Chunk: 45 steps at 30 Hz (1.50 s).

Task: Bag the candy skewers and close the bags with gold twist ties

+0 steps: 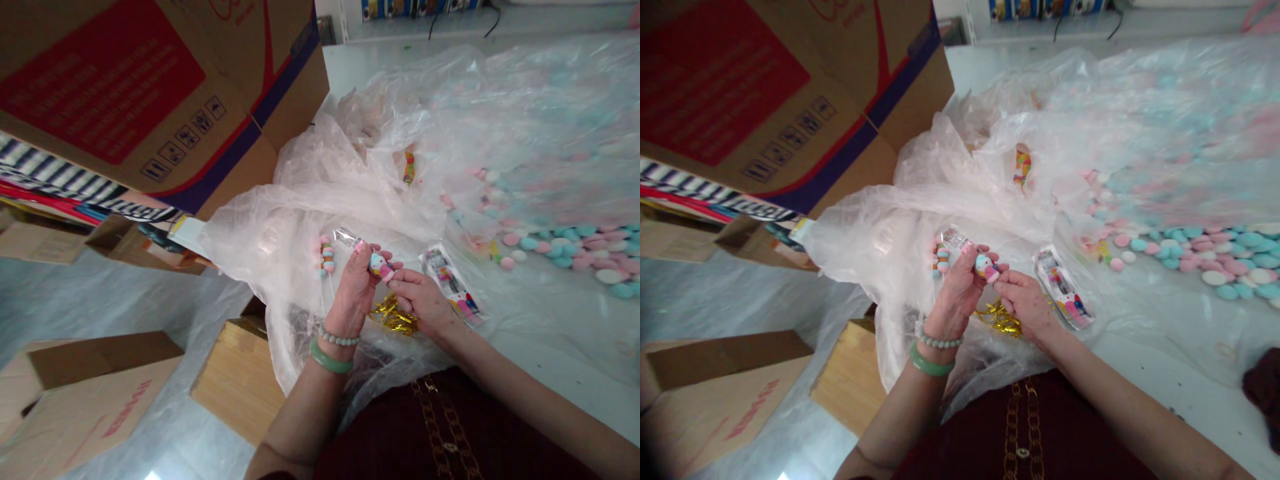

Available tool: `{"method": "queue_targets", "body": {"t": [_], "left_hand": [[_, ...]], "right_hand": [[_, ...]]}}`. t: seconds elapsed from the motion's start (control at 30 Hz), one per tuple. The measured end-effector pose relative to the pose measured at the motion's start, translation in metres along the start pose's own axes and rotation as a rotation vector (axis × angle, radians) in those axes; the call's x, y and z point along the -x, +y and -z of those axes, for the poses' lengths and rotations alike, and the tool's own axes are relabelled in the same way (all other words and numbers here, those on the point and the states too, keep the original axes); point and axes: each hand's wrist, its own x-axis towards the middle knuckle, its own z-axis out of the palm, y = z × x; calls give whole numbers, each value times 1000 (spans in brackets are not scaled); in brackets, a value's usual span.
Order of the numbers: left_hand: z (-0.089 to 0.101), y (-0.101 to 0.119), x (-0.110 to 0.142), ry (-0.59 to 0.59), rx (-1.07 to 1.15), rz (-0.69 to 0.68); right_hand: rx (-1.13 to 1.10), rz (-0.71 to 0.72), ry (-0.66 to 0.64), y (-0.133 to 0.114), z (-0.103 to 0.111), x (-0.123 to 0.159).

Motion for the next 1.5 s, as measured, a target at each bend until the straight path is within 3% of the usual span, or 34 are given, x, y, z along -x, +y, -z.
{"method": "queue_targets", "body": {"t": [0.1, 0.17, 0.23, 0.37, 0.43, 0.53, 0.6, 0.7, 0.8, 0.9, 1.07, 1.3, 1.5], "left_hand": [[2, 4, -2, -39, 21, 56], [5, 9, -4, -10, 27, 61], [7, 13, -5, 62, 42, 26], [4, 15, -5, 130, 120, 48], [1, 12, -5, 150, 180, 111], [-1, 5, -5, 134, 239, 194], [0, 2, -6, 72, 273, 215], [7, 2, -9, -16, 339, 194], [12, 5, -11, -33, 383, 144], [15, 8, -12, -16, 397, 142], [17, 12, -11, 18, 404, 153], [18, 18, -9, -45, 384, 166], [7, 0, -3, -68, 178, 108]], "right_hand": [[-154, -73, -98, -2, -1, -1], [-103, -41, -80, -2, 1, -2], [116, 49, 10, -2, 4, -1], [872, 367, 197, 1, 8, 5], [1170, 518, 175, 4, 6, 9], [1342, 621, 124, 7, 3, 13], [1291, 591, 122, 6, 3, 14], [1007, 437, 119, 0, 7, 14], [700, 232, 97, -7, 8, 14], [549, 112, 67, -10, 6, 15], [540, 123, 67, -9, 0, 15], [488, 88, 39, -9, 0, 15], [361, 84, 55, -6, -5, 9]]}}
